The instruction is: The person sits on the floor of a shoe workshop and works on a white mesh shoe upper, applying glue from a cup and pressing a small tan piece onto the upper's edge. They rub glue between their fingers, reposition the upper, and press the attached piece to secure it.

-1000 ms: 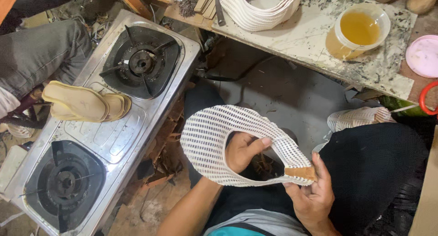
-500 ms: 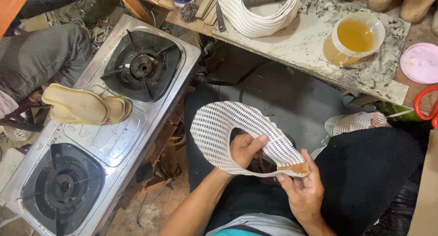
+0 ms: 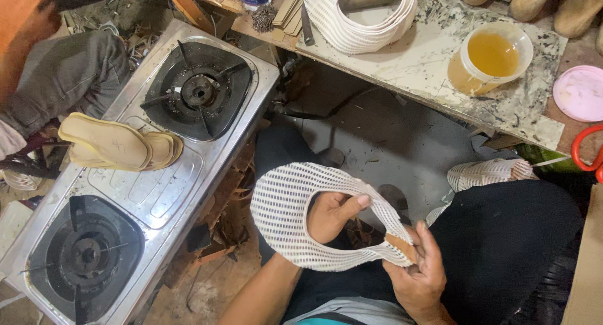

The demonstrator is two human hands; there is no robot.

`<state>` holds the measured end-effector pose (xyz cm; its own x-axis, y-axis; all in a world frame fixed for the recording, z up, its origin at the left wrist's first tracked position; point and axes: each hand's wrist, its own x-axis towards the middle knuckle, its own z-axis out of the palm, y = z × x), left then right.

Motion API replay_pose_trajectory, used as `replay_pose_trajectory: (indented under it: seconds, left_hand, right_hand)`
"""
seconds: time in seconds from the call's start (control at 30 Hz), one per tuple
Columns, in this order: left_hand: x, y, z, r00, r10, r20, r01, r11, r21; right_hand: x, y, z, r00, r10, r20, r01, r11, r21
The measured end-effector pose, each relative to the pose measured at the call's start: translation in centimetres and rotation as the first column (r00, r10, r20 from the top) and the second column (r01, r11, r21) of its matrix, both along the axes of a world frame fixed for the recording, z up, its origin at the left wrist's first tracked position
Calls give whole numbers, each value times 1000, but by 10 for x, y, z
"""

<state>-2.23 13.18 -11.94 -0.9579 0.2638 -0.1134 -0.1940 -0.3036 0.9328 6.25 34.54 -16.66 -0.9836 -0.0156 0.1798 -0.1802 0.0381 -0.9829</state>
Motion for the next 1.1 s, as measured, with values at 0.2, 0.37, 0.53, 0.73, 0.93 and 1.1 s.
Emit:
replay_pose_trajectory:
  seconds: [0.2, 0.37, 0.53, 0.73, 0.93, 1.1]
  left_hand:
    - [-10, -9, -23, 997, -58, 44, 62, 992, -107]
    - [-5, -2, -59, 980, -40, 195, 47, 998, -31]
    - [-2, 3, -72, 992, -25, 124, 7, 990, 143]
    - [-11, 5, -60, 956, 158, 247, -175, 983, 48]
    - [-14, 6, -33, 946, 274, 174, -276, 961, -14]
    - [-13, 1, -8, 962, 254, 96, -229, 948, -220]
  right_hand:
    - [-3, 6, 13, 953, -97, -288, 161, 964, 210]
    - [-7, 10, 14, 989, -89, -119, 104, 987, 126]
    - [-13, 5, -1, 1000, -8, -29, 13, 982, 191]
    - [-21, -2, 4, 992, 99, 78, -103, 994, 45]
    - [-22, -2, 1, 986, 86, 145, -88, 996, 7]
    - [-25, -1, -13, 972, 79, 223, -68, 996, -56]
